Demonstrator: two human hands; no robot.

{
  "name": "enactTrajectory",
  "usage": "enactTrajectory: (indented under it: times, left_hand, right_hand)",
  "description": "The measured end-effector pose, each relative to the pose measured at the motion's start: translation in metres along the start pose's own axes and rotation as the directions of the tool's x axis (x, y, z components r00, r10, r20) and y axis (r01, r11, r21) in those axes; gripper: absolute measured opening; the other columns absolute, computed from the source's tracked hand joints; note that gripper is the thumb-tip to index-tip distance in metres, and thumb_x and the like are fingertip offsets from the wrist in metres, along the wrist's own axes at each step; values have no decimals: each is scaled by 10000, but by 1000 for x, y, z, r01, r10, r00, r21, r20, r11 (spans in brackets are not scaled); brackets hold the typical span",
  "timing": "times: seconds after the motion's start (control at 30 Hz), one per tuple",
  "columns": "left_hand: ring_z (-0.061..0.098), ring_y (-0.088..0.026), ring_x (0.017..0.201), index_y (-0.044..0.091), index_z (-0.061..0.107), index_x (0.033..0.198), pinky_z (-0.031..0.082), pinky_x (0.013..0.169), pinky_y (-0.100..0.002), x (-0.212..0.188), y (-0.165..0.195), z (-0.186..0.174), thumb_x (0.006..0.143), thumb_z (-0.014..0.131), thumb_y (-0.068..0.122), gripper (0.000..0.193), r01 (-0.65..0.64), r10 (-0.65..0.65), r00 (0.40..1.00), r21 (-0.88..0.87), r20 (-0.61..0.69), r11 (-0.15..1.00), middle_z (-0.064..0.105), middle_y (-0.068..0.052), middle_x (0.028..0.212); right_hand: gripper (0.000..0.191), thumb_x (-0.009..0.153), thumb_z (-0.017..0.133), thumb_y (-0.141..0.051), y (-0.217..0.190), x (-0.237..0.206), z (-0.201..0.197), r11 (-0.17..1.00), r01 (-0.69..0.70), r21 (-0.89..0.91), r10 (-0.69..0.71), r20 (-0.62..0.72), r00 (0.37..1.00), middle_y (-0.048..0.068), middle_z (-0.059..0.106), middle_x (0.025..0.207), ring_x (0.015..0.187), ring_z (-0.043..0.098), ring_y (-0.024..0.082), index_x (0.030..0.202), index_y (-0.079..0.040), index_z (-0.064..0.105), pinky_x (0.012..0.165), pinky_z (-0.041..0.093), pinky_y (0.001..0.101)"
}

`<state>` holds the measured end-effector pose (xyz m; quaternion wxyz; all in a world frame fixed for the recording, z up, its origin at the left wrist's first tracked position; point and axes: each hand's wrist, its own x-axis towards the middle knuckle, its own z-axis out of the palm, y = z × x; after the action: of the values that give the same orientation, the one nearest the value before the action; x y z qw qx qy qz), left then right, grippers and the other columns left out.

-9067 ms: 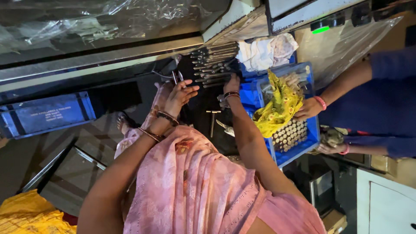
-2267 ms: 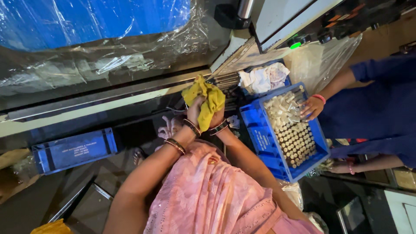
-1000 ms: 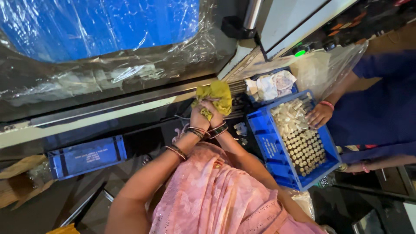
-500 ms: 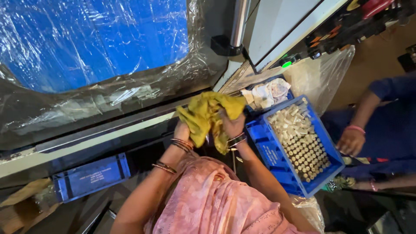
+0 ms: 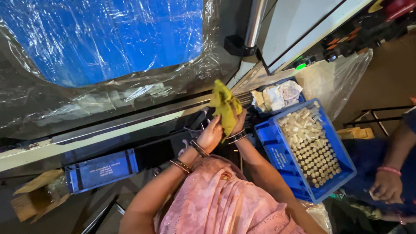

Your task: The person operates a metal forming machine by inserting cylindrical metal rods into the machine, activating it, and removing the formed parts. They then wipe the machine surface with a yellow cloth and repeat the process with additional rods.

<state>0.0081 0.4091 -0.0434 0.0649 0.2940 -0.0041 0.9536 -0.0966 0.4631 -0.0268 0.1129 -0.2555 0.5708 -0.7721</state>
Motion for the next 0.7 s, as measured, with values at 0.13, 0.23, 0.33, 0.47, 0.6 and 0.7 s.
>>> enactTrajectory:
  times: [0.13, 0.23, 0.33, 0.47, 0.6, 0.7]
  left_hand:
    - [503, -165, 1409, 110, 517, 1479, 343, 1190, -309, 1, 1, 16, 1039, 333, 572, 663, 152, 133, 831, 451, -540, 879, 534, -63, 1534]
    - [473, -182, 1437, 77, 472, 1532, 294, 1199, -350, -3, 20, 26, 1028, 324, 624, 758, 183, 214, 806, 575, -552, 798, 481, -99, 1588]
    - [523, -246, 1375, 105, 415, 1530, 381, 1116, -465, 1, 33, 24, 988, 484, 507, 679, 164, 439, 625, 659, -645, 734, 513, -128, 1540]
    - [522, -264, 1380, 93, 450, 1514, 391, 1144, -444, 14, 19, 0, 1018, 493, 483, 633, 162, 574, 682, 859, -453, 485, 529, -130, 1530]
    - [521, -281, 1385, 80, 486, 1498, 402, 1171, -423, 16, 13, -19, 1049, 502, 459, 588, 191, 631, 747, 976, -212, 102, 544, -131, 1520]
    - [514, -290, 1380, 74, 502, 1482, 406, 1180, -412, 12, 15, -23, 1060, 513, 442, 561, 267, 607, 754, 961, -251, 67, 550, -135, 1505]
  right_hand:
    - [444, 1037, 574, -249, -12, 20, 2, 856, -197, 478, 201, 44, 979, 117, 680, 1265, 1069, 696, 242, 1417, -26, 515, 879, 611, 381]
    - [436, 1162, 510, -275, -32, 29, 3, 708, -253, 660, 46, 314, 948, 124, 648, 1353, 1127, 663, 256, 1533, -49, 486, 927, 581, 389]
    - [524, 1124, 522, -310, -37, 17, 9, 985, -76, 158, 16, 348, 937, 127, 561, 1453, 1246, 593, 270, 1561, -49, 396, 997, 529, 412]
    - [647, 1059, 466, -445, -9, -39, 25, 982, -175, 67, 168, 105, 980, 141, 534, 1490, 1350, 553, 262, 1546, -32, 365, 1132, 453, 415]
    - [660, 1078, 563, -389, 7, -66, 20, 1000, -8, -30, 16, 285, 958, 178, 549, 1475, 1360, 551, 272, 1538, 53, 396, 1170, 442, 419]
    - [696, 1049, 579, -314, 6, -71, 11, 997, -78, 20, 68, 310, 948, 158, 502, 1500, 1384, 502, 261, 1571, 30, 273, 1193, 386, 398]
